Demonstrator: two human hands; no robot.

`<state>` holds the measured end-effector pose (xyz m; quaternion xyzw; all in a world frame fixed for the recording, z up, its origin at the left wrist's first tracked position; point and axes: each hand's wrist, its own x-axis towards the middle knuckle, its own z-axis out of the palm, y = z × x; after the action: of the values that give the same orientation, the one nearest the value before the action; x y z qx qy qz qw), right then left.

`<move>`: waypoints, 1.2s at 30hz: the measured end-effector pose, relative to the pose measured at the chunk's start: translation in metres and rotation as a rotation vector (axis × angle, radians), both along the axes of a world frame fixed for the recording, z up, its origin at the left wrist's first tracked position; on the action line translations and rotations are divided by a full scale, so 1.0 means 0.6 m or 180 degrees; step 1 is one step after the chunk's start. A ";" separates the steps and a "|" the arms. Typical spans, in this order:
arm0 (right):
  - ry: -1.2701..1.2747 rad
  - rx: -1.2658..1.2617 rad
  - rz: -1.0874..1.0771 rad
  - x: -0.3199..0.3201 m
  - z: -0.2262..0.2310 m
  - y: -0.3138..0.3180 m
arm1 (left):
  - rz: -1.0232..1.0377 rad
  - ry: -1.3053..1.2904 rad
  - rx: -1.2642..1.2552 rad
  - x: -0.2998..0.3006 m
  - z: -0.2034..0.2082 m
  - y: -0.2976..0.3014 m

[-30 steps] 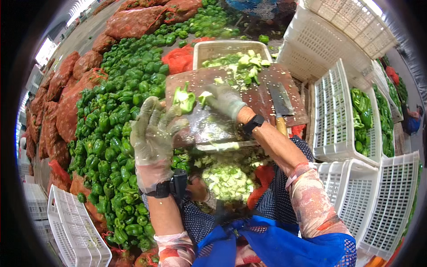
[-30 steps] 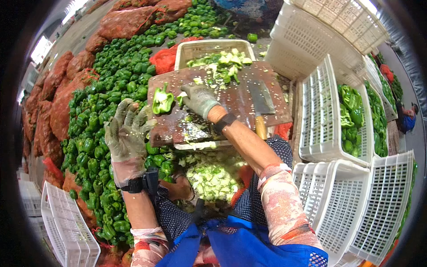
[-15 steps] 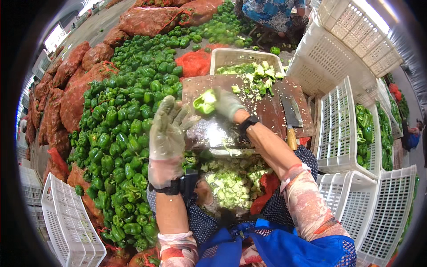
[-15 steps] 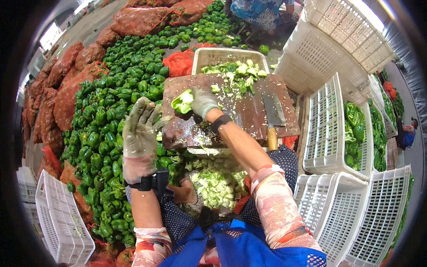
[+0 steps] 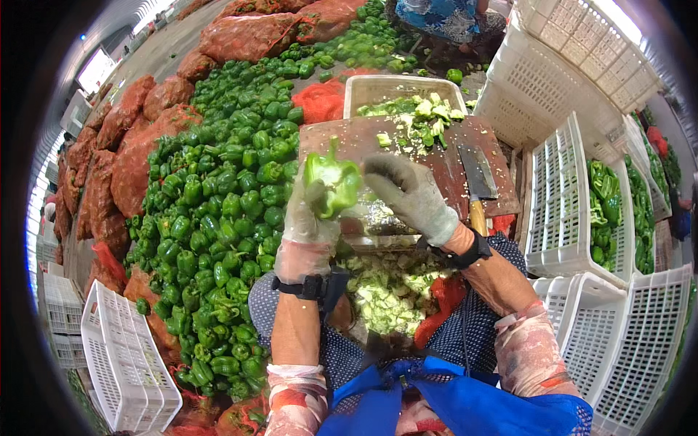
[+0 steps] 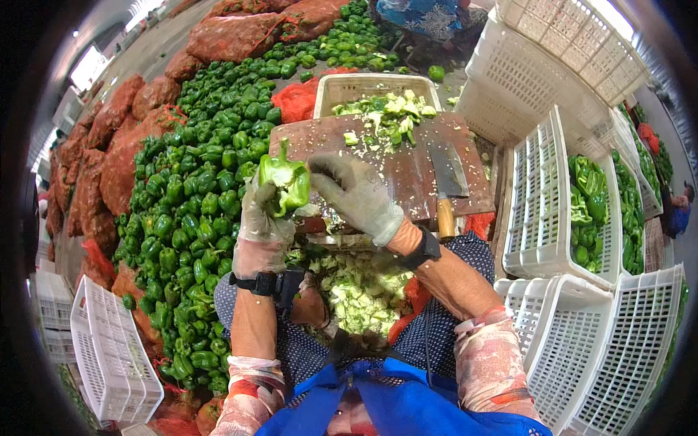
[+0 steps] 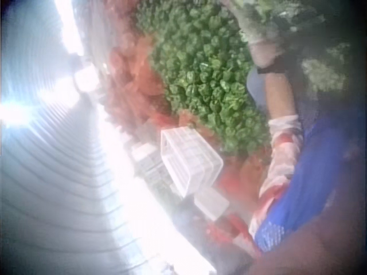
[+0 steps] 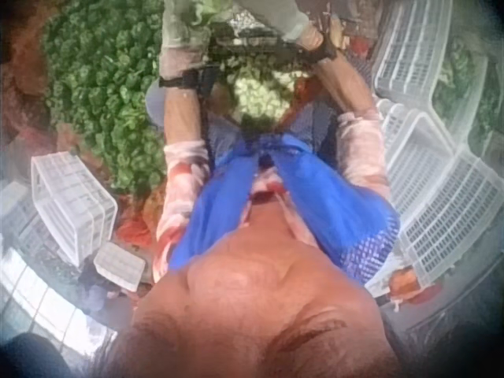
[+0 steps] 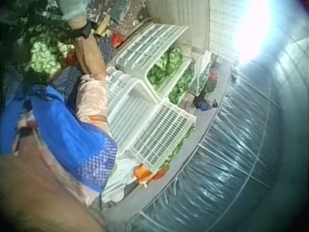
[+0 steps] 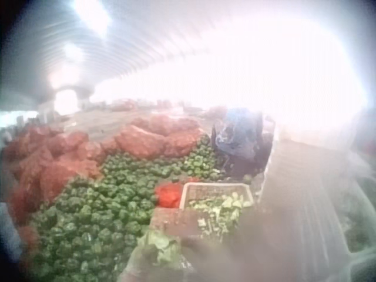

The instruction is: Removing the cores and stems from green peppers using a cleaver and hands in a warehouse facility.

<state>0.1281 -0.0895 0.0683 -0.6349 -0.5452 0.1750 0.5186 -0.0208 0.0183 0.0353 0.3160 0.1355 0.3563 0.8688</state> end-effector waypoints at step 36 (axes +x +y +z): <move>0.3899 -0.1183 0.1417 -0.022 -0.021 -0.055 | 0.0247 0.0792 0.1025 0.041 -0.012 -0.070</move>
<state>0.1146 -0.1226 0.0557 -0.3724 -0.2316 0.6966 0.5678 0.0038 -0.0237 0.0283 0.4870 0.1951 0.3648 0.7692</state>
